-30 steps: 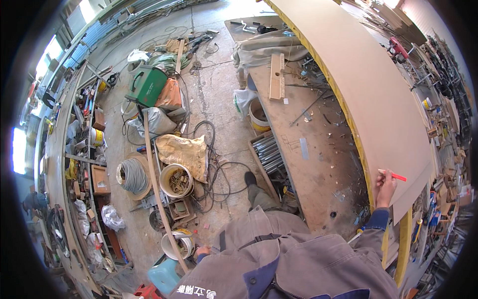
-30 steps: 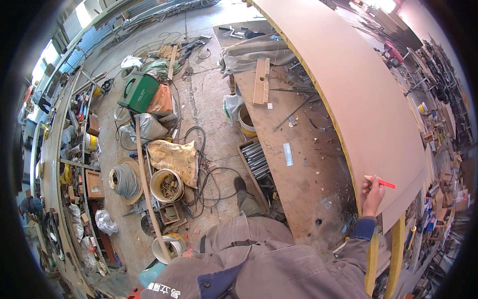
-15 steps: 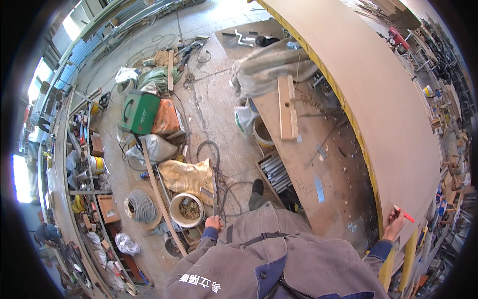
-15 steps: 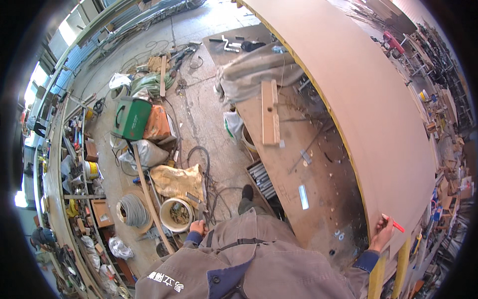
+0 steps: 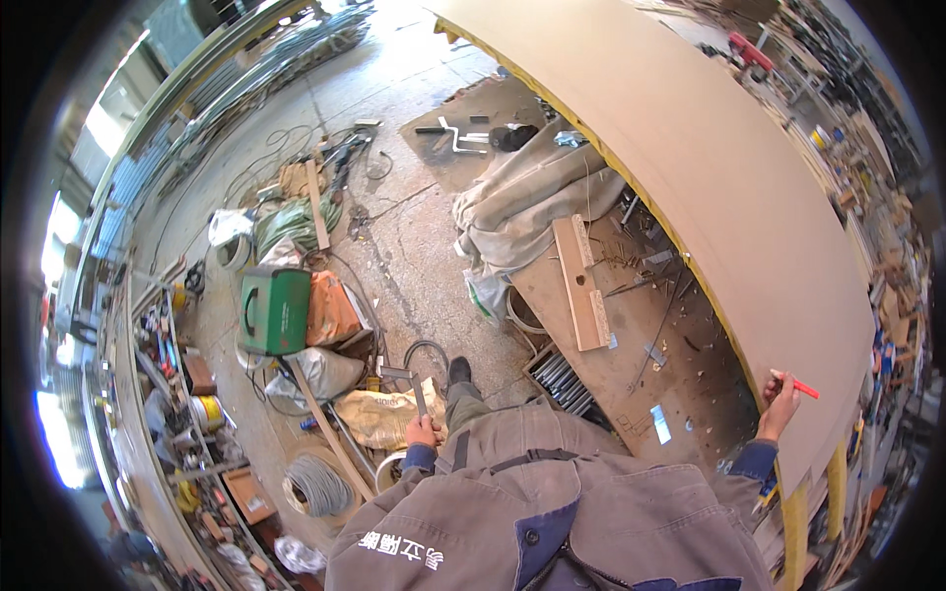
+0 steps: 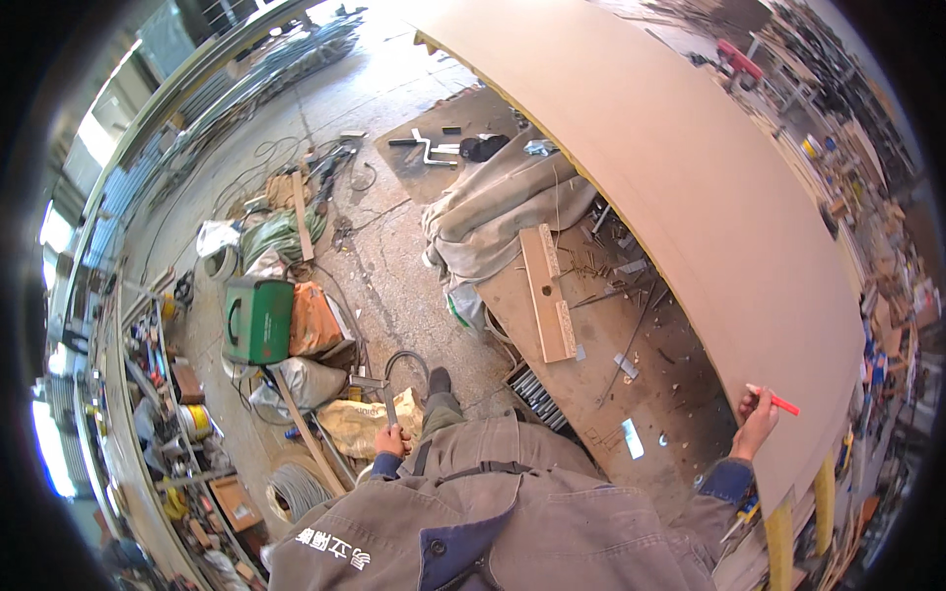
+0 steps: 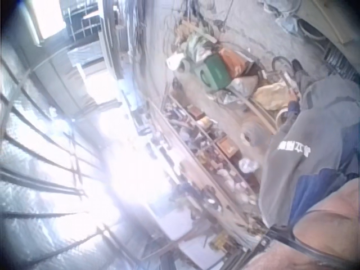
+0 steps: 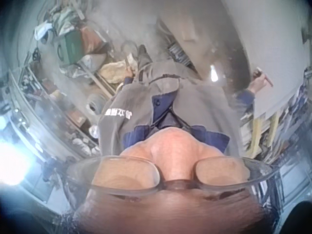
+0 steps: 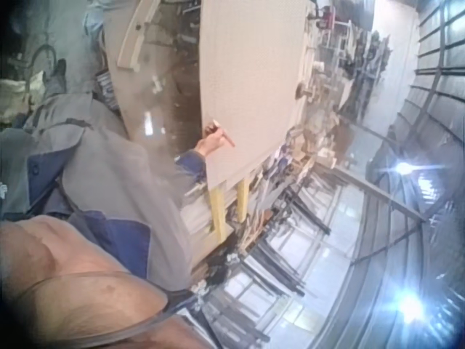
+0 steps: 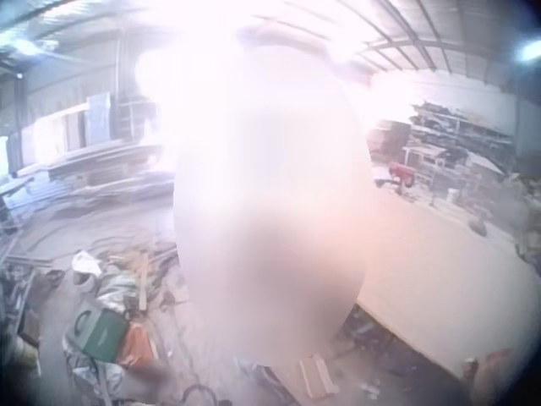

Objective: The person measures and marks a large sheet of plywood using a tape measure, a red marker, and a straightedge. They repeatedly measure distances, mark points, and draw straight lines across the board surface in a workshop setting.

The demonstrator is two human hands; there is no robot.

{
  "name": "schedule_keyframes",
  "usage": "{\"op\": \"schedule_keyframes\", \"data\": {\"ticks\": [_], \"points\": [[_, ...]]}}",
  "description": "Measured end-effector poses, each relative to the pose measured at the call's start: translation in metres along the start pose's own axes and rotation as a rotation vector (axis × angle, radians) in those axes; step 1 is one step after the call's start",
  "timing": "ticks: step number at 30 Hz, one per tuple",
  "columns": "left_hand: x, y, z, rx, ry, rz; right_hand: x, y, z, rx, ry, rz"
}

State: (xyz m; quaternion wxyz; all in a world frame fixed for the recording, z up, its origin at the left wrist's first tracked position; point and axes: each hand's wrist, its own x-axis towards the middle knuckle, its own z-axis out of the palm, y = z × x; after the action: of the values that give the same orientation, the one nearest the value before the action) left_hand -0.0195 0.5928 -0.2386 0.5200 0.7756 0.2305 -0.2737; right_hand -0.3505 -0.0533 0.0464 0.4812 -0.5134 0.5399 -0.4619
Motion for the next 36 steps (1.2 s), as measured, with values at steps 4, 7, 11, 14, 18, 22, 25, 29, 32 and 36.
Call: {"op": "schedule_keyframes", "data": {"ticks": [4,7,11,14,18,22,25,29,32,36], "points": [[0.091,0.022,-0.027,0.092,-0.013,0.139,0.004,0.000,-0.002,0.014,0.087,-0.017],[0.214,0.039,-0.043,0.042,-0.199,0.234,0.010,0.027,-0.028,-0.003,0.243,0.000],[0.245,0.163,-0.045,-0.017,-0.149,0.315,-0.057,-0.007,0.083,0.073,0.153,-0.066],[0.242,0.257,-0.028,-0.075,-0.279,0.409,-0.142,-0.022,0.157,0.058,0.040,-0.040],[0.218,0.349,0.024,-0.039,-0.334,0.579,-0.222,0.055,0.202,0.107,-0.130,0.164],[0.113,0.414,0.107,-0.051,-0.570,0.660,-0.279,0.107,0.205,0.234,-0.234,0.314],[0.027,0.426,0.148,-0.014,-0.744,0.706,-0.284,0.102,0.214,0.165,-0.278,0.276],[-0.053,0.414,0.183,0.144,-0.965,0.751,-0.277,0.097,0.205,0.088,-0.324,0.304],[-0.106,0.425,0.207,0.238,-1.064,0.853,-0.278,0.111,0.182,0.016,-0.332,0.239],[-0.177,0.469,0.254,0.276,-1.140,1.002,-0.284,0.136,0.146,-0.176,-0.310,0.256]]}}
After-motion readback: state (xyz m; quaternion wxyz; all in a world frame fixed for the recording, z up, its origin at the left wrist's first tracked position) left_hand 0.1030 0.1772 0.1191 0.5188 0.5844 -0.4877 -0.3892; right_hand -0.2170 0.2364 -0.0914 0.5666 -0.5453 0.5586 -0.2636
